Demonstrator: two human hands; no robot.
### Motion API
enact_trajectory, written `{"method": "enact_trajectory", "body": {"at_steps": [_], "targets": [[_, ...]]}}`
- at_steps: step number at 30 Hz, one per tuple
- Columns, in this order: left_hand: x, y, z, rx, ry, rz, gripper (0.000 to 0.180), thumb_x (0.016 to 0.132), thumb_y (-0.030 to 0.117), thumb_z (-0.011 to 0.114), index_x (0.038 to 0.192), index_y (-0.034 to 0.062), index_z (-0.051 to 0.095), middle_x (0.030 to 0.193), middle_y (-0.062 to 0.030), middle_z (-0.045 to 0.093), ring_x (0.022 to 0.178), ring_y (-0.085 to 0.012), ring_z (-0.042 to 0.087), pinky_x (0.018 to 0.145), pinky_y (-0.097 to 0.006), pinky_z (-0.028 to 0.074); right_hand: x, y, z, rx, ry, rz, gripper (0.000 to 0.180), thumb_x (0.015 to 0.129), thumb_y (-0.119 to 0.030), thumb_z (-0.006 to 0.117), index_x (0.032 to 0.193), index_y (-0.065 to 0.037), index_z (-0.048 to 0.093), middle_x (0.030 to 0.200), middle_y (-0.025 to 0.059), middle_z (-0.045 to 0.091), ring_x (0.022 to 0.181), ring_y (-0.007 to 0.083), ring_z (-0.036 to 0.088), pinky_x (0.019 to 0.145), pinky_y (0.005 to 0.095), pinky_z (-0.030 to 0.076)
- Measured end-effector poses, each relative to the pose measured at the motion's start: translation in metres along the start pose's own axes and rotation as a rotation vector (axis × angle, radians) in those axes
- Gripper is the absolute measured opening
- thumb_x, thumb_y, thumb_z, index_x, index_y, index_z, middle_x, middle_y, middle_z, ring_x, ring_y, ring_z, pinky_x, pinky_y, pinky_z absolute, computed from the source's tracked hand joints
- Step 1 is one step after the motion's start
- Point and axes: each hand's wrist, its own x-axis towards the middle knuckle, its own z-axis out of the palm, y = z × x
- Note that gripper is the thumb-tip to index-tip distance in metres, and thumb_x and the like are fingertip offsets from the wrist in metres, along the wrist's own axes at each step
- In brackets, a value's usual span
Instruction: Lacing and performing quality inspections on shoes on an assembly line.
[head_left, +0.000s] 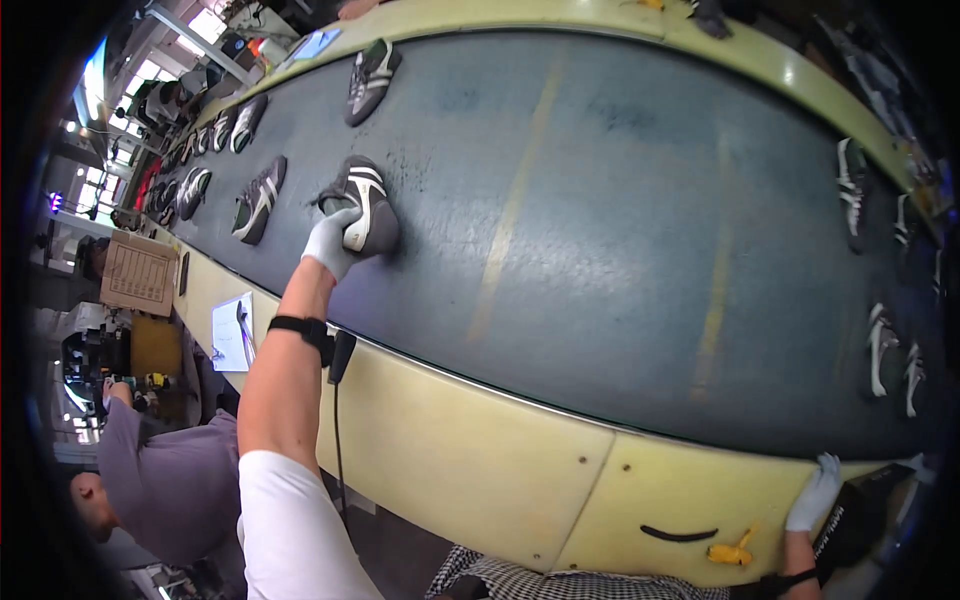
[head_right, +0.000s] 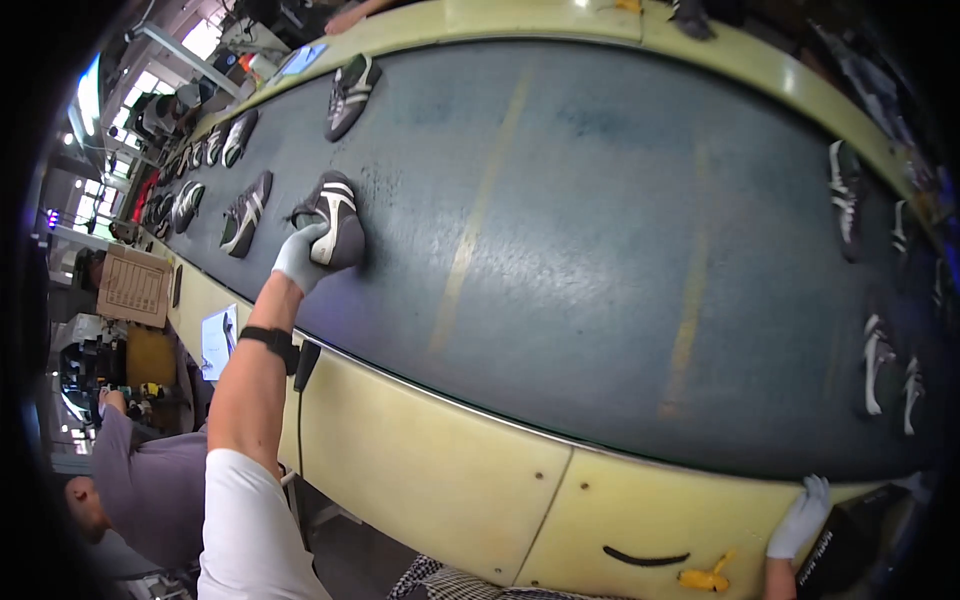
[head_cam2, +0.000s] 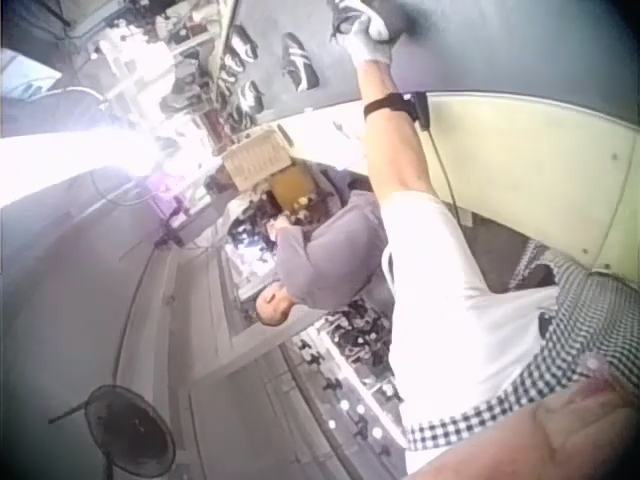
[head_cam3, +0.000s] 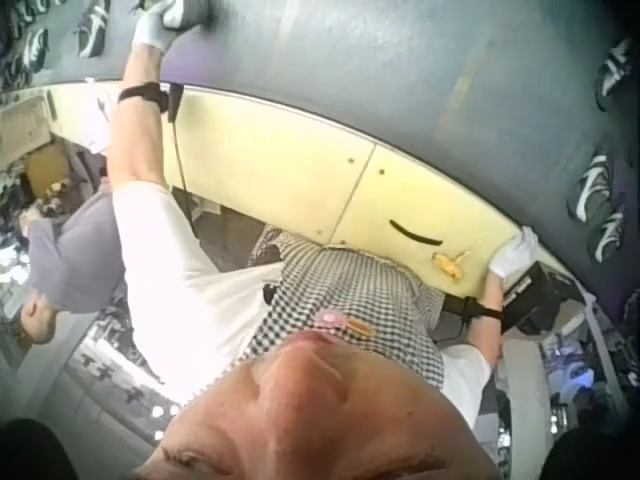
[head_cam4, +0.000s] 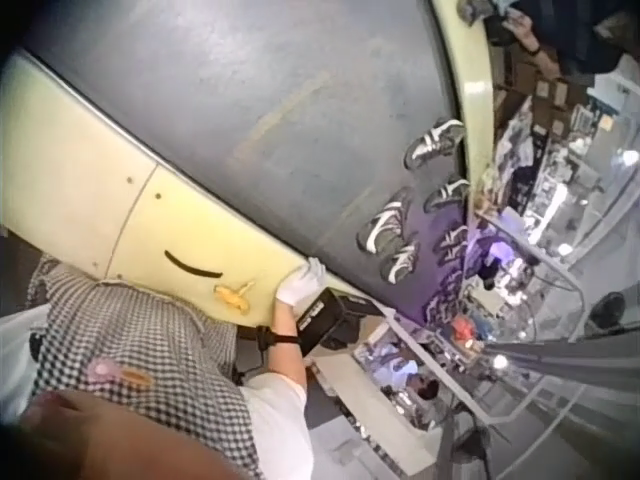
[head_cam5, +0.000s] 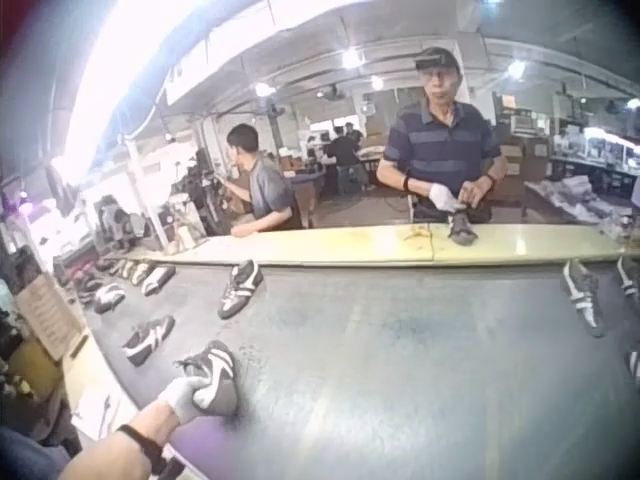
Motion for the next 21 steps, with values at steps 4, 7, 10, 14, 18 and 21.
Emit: {"method": "enact_trajectory", "body": {"at_steps": [4,7,10,14,18,21], "targets": [[-0.109,-0.02,0.019,-0.31,-0.367,0.143,0.041,0.092,0.017,0.057,0.129,-0.0016,0.055,0.12,-0.0157,0.066,0.109,-0.03,0.066,0.1,-0.047,0.051,-0.009,-0.116,-0.047,0.611,-0.182,-0.01,0.034,0.087,-0.001,0.053,0.12,0.002,0.062,0.123,0.0175,0.062,0.122,0.0338,0.056,0.11,0.0432,0.039],[-0.221,-0.065,0.053,-0.283,-0.425,0.269,0.044,0.091,0.017,0.059,0.13,-0.0003,0.054,0.12,-0.0133,0.064,0.108,-0.0266,0.065,0.097,-0.042,0.051,-0.043,-0.234,-0.107,0.791,-0.331,-0.568,0.049,0.087,-0.007,0.059,0.135,0.002,0.055,0.138,0.0198,0.057,0.13,0.0332,0.053,0.112,0.0397,0.039],[-0.357,-0.128,0.104,-0.016,-0.386,0.482,0.058,0.086,0.012,0.065,0.138,-0.0017,0.044,0.128,-0.0166,0.059,0.11,-0.0281,0.063,0.099,-0.041,0.048,-0.076,-0.315,-0.153,1.081,-0.509,-0.698,0.075,0.088,-0.027,0.069,0.149,0.004,0.037,0.149,0.0276,0.044,0.143,0.0377,0.038,0.119,0.0402,0.029],[-0.503,-0.217,0.138,0.547,-0.39,1.063,0.091,0.078,0.013,0.075,0.153,-0.0007,0.024,0.15,-0.0248,0.033,0.135,-0.0366,0.045,0.107,-0.046,0.044,-0.122,-0.295,-0.173,1.158,-0.368,-0.633,0.101,0.076,-0.022,0.078,0.156,-0.001,0.019,0.146,0.0208,0.044,0.133,0.0302,0.047,0.114,0.0386,0.035],[-0.501,-0.27,0.123,0.541,-0.87,0.81,0.088,0.073,0.01,0.076,0.149,-0.002,0.033,0.146,-0.0245,0.04,0.135,-0.0367,0.045,0.105,-0.044,0.045,-0.167,-0.187,-0.184,1.359,-0.617,-0.266,0.082,0.077,-0.012,0.07,0.149,-0.001,0.033,0.131,0.0097,0.055,0.118,0.0185,0.055,0.102,0.031,0.045],[-0.461,-0.303,0.137,0.907,-0.534,1.128,0.076,0.077,0.015,0.072,0.145,-0.0006,0.04,0.135,-0.0258,0.053,0.129,-0.036,0.05,0.105,-0.044,0.044,-0.228,-0.121,-0.198,1.271,-0.736,-0.139,0.075,0.076,-0.009,0.066,0.146,-0.001,0.04,0.132,0.009,0.055,0.121,0.018,0.054,0.106,0.0316,0.042]]}}
